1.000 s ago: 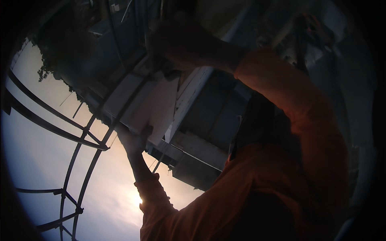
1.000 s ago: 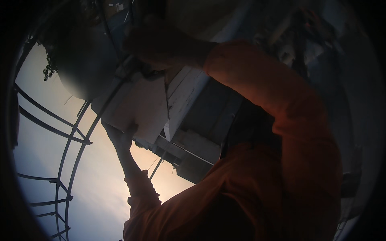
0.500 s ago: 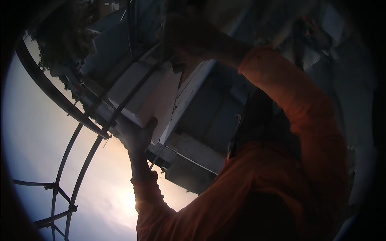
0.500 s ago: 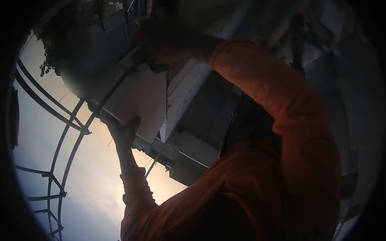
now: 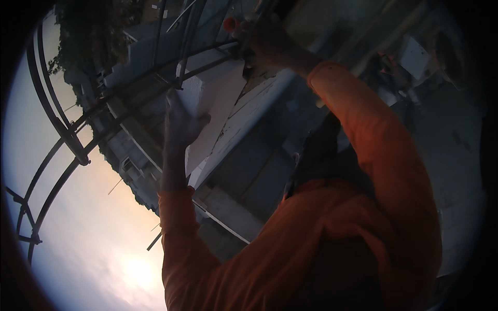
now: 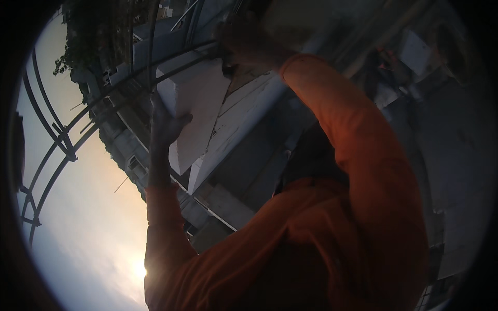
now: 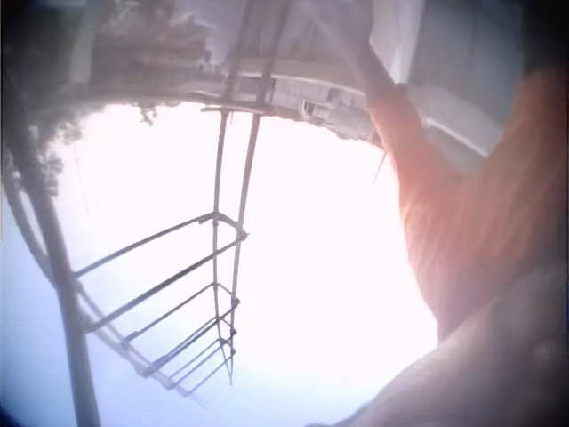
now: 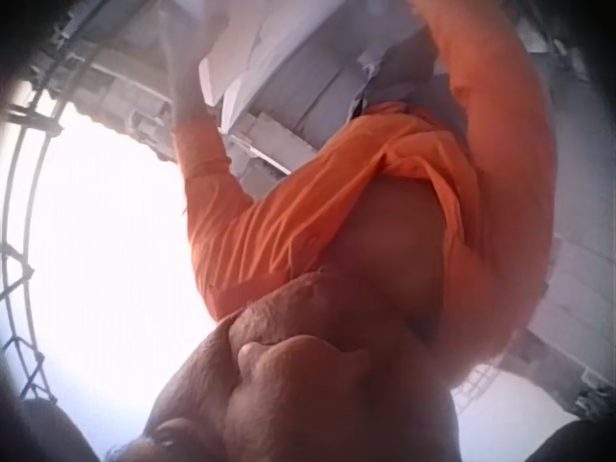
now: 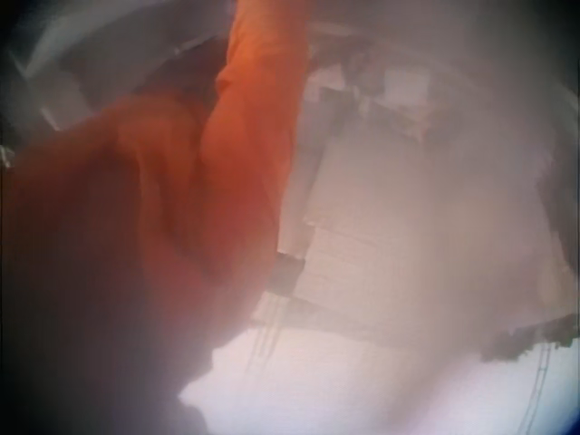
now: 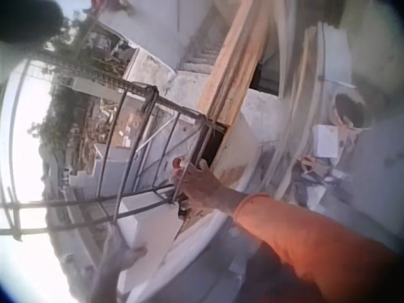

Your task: The person applies mortar to the top of a structure with a trowel and places a white block onto the mortar bed.

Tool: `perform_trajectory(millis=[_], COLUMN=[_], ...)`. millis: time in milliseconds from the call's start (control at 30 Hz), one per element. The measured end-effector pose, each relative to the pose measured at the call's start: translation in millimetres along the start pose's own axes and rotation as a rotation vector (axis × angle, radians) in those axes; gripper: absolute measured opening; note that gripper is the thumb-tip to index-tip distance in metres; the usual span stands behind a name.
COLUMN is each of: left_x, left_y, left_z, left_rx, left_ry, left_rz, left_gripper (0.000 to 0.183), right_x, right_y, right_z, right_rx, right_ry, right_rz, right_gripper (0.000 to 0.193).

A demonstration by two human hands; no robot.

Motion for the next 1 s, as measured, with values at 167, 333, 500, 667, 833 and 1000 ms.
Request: perform_trajectory(millis=[167,333,500,667,833,1000], left_x=[-0.5,-2.5,-5.2,-3.5,6.0,17.8], left_y=[2.7,6.4,8.7,22.1,16.6,12.7], left_z=[-5.3,-1.2,-9.4,-31.5,-37.3,-51.5], left_rx=[-0.007,0.011,-0.076,0.083,-0.138,0.022], left_ry=[0.171,0.058,0.047,-0.027,0.124,0.041], left_rz=[0.094,0.052,0.119,-0.098,-0.148,-0.071], left_gripper=[0.099,0.099,0.098,0.064,0.042,0.044], right_x=[1.0,2.8,17.1,17.2,13.1,11.2], right_y=[-4.6,-1.5,-44.3,-33.4,-13.6,-6.8], right_z=[10.4,14.8,43.6,53.7,70.7,57.2], right_rx=[-0.135,0.052,0.012,-0.054,-0.639,-0.463], right_ry=[0.09,0.058,-0.098,-0.055,-0.078,-0.124], right_rz=[-0.176,-0.128,0.23,0.409,0.64,0.704], right_gripper=[0.067,0.063,0.029,0.037,0.021,0.015])
Point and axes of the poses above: each hand's wrist, its own x-axis away from the middle knuckle, its own y-axis out of the palm, z = x × y, the point moved 9 cm from there along -x, towards the middle knuckle, and after that the axes turned 8 degrees about -x, right-handed, at the moved point
